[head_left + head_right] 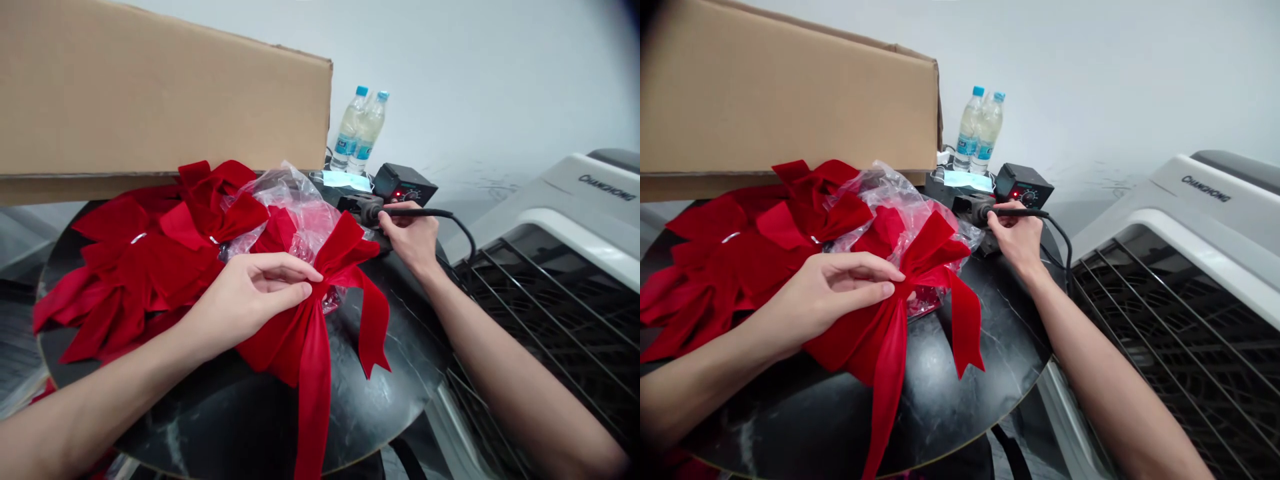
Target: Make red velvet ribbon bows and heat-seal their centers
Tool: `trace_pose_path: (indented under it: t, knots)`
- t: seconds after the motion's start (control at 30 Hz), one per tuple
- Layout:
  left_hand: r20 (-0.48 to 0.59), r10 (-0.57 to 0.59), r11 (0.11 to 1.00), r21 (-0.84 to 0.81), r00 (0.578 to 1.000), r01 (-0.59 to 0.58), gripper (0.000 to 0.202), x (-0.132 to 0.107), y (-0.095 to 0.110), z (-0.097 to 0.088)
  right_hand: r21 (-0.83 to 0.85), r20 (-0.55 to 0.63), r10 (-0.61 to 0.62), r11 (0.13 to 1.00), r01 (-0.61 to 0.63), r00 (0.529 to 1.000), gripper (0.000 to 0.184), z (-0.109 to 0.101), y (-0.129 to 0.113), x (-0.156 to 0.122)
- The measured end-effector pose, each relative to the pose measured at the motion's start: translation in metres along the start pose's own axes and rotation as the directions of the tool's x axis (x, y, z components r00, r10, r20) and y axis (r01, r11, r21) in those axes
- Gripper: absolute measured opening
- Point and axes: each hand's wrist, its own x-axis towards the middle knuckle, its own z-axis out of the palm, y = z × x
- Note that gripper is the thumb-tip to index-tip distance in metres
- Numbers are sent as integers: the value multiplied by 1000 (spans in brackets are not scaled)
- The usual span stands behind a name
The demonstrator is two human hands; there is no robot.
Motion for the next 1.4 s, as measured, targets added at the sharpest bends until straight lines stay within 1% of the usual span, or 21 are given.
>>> trace_pose_path:
  t: [0.13,0.27,0.33,0.4,0.5,0.57,0.63,0.7,0.8,0.87,0.9,0.97,1.03,1.13,1.17,1.2,1.27,1.4]
  knots:
    - [-14,-13,1000,-2,1000,13,9,1,-3,0,28,54,6,1000,-8,999,24,-3,-1,-5]
    - [-36,-40,999,10,999,40,10,3,0,0,51,84,-1,999,-3,996,23,-5,-2,-7]
    - [-45,-34,999,22,998,35,10,3,1,0,52,100,-8,999,3,995,22,-9,-3,-8]
    - [-50,-36,999,30,998,38,11,3,1,0,50,89,-13,999,9,996,23,-15,-5,-10]
    - [-48,-54,998,33,997,55,13,3,0,0,35,6,-23,999,23,1000,25,-27,-7,-16]
    - [-47,-67,997,35,997,69,14,3,-1,0,19,-79,-37,999,38,996,24,-36,-9,-20]
    - [-41,-86,995,39,995,87,15,2,-3,0,0,-179,-52,999,53,982,23,-44,-11,-24]
    - [-31,-99,994,49,995,100,16,2,-4,1,16,-307,-98,994,108,947,19,-50,-15,-29]
    - [-37,-98,990,94,995,101,13,3,-7,1,115,-461,-179,959,259,869,13,-52,-28,-38]
    - [-50,-99,987,124,994,105,14,5,-9,1,175,-498,-209,927,333,841,14,-50,-42,-47]
    - [-55,-108,985,132,993,114,15,5,-9,1,179,-506,-226,916,358,832,14,-48,-50,-53]
    - [-53,-134,980,138,989,141,17,6,-10,1,152,-534,-285,894,422,796,13,-43,-68,-66]
    - [-54,-151,977,143,987,157,19,7,-10,2,113,-527,-338,882,458,780,11,-38,-86,-79]
    - [-61,-152,973,167,987,160,21,7,-10,2,117,-454,-417,848,516,788,9,-28,-105,-97]
    - [-63,-153,971,177,986,162,22,7,-10,3,126,-431,-451,828,547,782,10,-25,-109,-101]
    - [-59,-155,969,184,986,163,23,8,-11,3,130,-410,-491,803,582,768,10,-23,-112,-105]
    - [-53,-159,967,192,986,166,23,8,-11,4,125,-352,-550,774,621,757,10,-18,-116,-109]
    - [-34,-162,971,170,986,166,24,7,-12,4,100,-266,-591,769,632,761,11,-16,-120,-116]
